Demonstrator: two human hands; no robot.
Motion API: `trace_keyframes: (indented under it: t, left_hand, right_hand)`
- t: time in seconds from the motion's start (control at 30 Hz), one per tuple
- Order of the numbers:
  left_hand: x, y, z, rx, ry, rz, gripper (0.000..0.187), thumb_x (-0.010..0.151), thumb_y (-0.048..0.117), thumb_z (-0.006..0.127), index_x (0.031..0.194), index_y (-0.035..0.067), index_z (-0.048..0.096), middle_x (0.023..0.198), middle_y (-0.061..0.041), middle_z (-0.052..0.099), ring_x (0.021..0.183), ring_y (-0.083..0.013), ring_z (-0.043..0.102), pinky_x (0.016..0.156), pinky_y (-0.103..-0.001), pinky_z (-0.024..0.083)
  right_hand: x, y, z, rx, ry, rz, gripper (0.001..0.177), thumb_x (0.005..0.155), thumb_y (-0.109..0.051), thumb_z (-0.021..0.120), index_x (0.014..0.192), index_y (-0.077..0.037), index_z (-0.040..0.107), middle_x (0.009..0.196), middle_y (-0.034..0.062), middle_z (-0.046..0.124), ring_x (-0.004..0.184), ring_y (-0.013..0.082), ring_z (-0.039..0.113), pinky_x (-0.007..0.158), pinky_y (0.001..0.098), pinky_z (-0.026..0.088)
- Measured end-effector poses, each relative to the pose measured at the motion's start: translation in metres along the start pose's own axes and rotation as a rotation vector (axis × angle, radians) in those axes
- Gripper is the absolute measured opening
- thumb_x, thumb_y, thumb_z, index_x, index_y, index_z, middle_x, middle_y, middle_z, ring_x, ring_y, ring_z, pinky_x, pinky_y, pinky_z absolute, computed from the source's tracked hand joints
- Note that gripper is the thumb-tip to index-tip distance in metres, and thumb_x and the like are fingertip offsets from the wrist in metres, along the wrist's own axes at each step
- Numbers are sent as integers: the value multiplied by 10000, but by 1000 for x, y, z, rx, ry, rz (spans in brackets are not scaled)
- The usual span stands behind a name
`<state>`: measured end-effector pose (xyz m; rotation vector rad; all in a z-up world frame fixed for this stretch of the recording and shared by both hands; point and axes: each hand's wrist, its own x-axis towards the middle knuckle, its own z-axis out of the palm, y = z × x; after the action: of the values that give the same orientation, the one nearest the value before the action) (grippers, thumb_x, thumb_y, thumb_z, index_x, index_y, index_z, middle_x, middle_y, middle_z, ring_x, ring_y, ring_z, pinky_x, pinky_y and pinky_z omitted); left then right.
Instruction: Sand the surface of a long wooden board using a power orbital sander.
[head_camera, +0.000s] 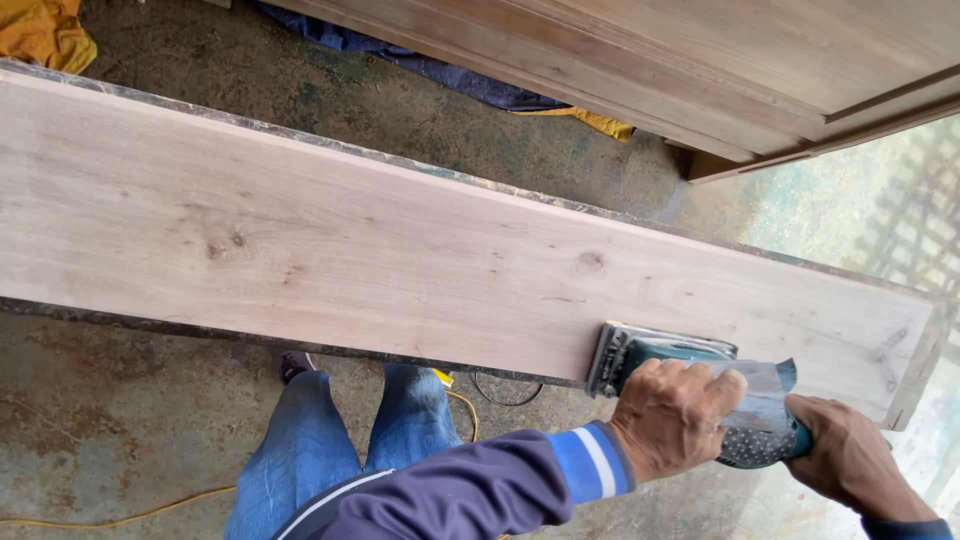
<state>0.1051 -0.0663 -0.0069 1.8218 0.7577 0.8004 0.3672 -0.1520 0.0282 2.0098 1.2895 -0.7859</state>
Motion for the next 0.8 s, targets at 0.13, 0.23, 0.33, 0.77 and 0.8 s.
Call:
trace_keyframes:
  t: [0.13, 0.23, 0.33, 0.77, 0.8]
  left_hand:
    - [-14, -2, -43, -11, 67, -9, 412, 803, 96, 743, 1181, 22, 597, 817, -139, 616, 713, -283, 643, 635, -445, 489]
    - [-21, -6, -66, 0, 109, -49, 447, 782, 79, 747, 1203, 28, 605, 838, -136, 626, 745, -303, 650, 662, -456, 488]
    - [-24, -10, -96, 8, 132, -92, 444, 753, 79, 755, 1171, 51, 608, 832, -123, 632, 756, -310, 658, 680, -457, 499]
    - [-16, -4, -20, -68, 97, -35, 366, 838, 96, 746, 1175, 36, 616, 838, -144, 646, 711, -282, 671, 672, -433, 528]
    - [-14, -3, -15, -74, 67, -35, 363, 829, 102, 751, 1160, 38, 618, 820, -140, 641, 692, -276, 669, 655, -428, 529]
  right_hand:
    - [-8, -36, -7, 58, 151, -202, 476, 599, -140, 852, 1063, -146, 746, 981, 106, 786, 897, 318, 744, 800, 409, 609]
    - [-9, -64, -18, 102, 242, -317, 571, 561, -124, 833, 1124, -134, 739, 1004, 140, 776, 898, 363, 730, 775, 434, 593]
    - [-13, -107, -41, 84, 145, -266, 603, 588, -121, 825, 1181, -179, 736, 977, 120, 785, 866, 343, 748, 782, 422, 604]
    - [-12, -35, -8, 69, 9, -20, 534, 671, -146, 876, 1183, -234, 752, 903, 89, 814, 819, 299, 785, 777, 424, 616]
    - [-11, -27, -4, 66, -30, 24, 487, 689, -145, 873, 1154, -230, 760, 881, 78, 827, 801, 278, 788, 785, 413, 628]
